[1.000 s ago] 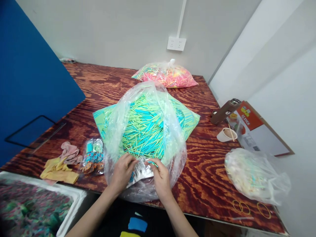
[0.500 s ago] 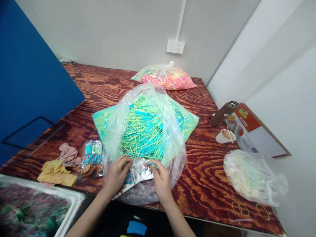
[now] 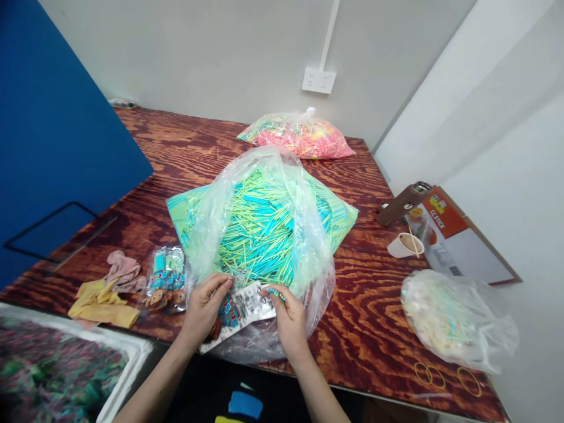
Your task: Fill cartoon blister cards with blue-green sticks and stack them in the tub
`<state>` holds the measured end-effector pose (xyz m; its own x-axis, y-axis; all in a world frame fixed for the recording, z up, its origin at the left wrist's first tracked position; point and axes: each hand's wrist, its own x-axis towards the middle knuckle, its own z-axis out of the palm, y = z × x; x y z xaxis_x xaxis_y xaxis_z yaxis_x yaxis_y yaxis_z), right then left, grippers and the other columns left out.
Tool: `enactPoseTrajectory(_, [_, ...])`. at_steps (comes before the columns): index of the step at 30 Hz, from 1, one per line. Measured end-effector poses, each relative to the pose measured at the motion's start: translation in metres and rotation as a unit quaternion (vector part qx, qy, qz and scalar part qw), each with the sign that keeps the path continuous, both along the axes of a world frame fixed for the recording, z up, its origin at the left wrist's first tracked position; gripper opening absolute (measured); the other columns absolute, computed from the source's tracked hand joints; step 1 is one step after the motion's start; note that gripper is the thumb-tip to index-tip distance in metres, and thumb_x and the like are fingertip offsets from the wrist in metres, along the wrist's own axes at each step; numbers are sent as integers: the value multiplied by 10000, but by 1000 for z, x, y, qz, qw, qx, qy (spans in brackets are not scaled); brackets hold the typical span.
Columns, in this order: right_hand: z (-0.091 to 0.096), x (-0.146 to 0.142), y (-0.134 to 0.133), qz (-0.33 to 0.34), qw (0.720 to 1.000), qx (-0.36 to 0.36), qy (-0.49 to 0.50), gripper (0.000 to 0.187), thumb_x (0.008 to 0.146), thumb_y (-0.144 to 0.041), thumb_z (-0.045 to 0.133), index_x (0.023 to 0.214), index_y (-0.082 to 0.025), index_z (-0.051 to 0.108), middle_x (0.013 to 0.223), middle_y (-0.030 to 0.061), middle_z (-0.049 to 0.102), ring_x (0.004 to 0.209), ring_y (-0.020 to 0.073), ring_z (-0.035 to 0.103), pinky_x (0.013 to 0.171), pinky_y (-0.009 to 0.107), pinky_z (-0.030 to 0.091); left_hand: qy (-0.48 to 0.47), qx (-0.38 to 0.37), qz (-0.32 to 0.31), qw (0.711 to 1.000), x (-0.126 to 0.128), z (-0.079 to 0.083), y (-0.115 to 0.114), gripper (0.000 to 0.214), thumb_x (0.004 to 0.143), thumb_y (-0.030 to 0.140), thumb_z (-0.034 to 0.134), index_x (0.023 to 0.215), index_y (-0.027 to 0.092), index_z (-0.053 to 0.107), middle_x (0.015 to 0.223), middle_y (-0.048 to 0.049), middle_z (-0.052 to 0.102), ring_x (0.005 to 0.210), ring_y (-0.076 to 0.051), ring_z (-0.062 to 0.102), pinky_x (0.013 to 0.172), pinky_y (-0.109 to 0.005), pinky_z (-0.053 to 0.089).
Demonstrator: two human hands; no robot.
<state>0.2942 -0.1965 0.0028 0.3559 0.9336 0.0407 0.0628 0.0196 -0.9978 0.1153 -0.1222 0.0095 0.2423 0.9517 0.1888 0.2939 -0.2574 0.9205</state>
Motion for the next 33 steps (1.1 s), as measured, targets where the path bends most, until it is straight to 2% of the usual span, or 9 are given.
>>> enactPoseTrajectory(8, [-8, -2, 0, 6, 1000, -26, -2, 188, 898, -345, 587, 916, -204, 710, 867, 46, 737, 880, 219, 674, 834, 317, 503, 14, -20, -28, 999, -3, -5, -1, 217, 932, 296, 519, 805, 184, 655, 812, -25, 630, 782, -158, 600, 724, -254, 449])
enactPoseTrajectory(17, [-9, -2, 2, -7, 999, -38, 13, 219, 882, -389, 604, 913, -196, 703, 867, 54, 749, 877, 221, 684, 830, 326, 513, 12, -18, -28, 999, -3, -6, -2, 207, 931, 286, 517, 805, 182, 644, 817, -30, 634, 798, -164, 608, 733, -257, 450])
enactPoseTrajectory(26, [2, 4, 10, 17, 999, -27, -33, 197, 887, -358, 584, 909, -200, 699, 885, 61, 753, 878, 227, 688, 817, 328, 518, 11, -18, -31, 999, -2, -6, -2, 212, 927, 293, 519, 786, 189, 640, 817, -38, 650, 799, -174, 619, 725, -263, 461])
enactPoseTrajectory(29, [6, 5, 12, 25, 998, -23, -48, 192, 894, -344, 571, 907, -201, 699, 893, 62, 751, 882, 227, 686, 817, 330, 523, -1, -23, -26, 999, -3, -1, -2, 223, 924, 304, 517, 778, 189, 641, 809, -42, 652, 797, -179, 617, 724, -268, 466])
enactPoseTrajectory(33, [2, 6, 14, 27, 998, -27, -50, 187, 894, -337, 570, 931, -203, 695, 883, 53, 751, 888, 225, 686, 813, 324, 517, -22, -28, -26, 999, -6, 12, -1, 228, 931, 316, 514, 795, 188, 646, 807, -36, 629, 789, -172, 599, 716, -262, 458])
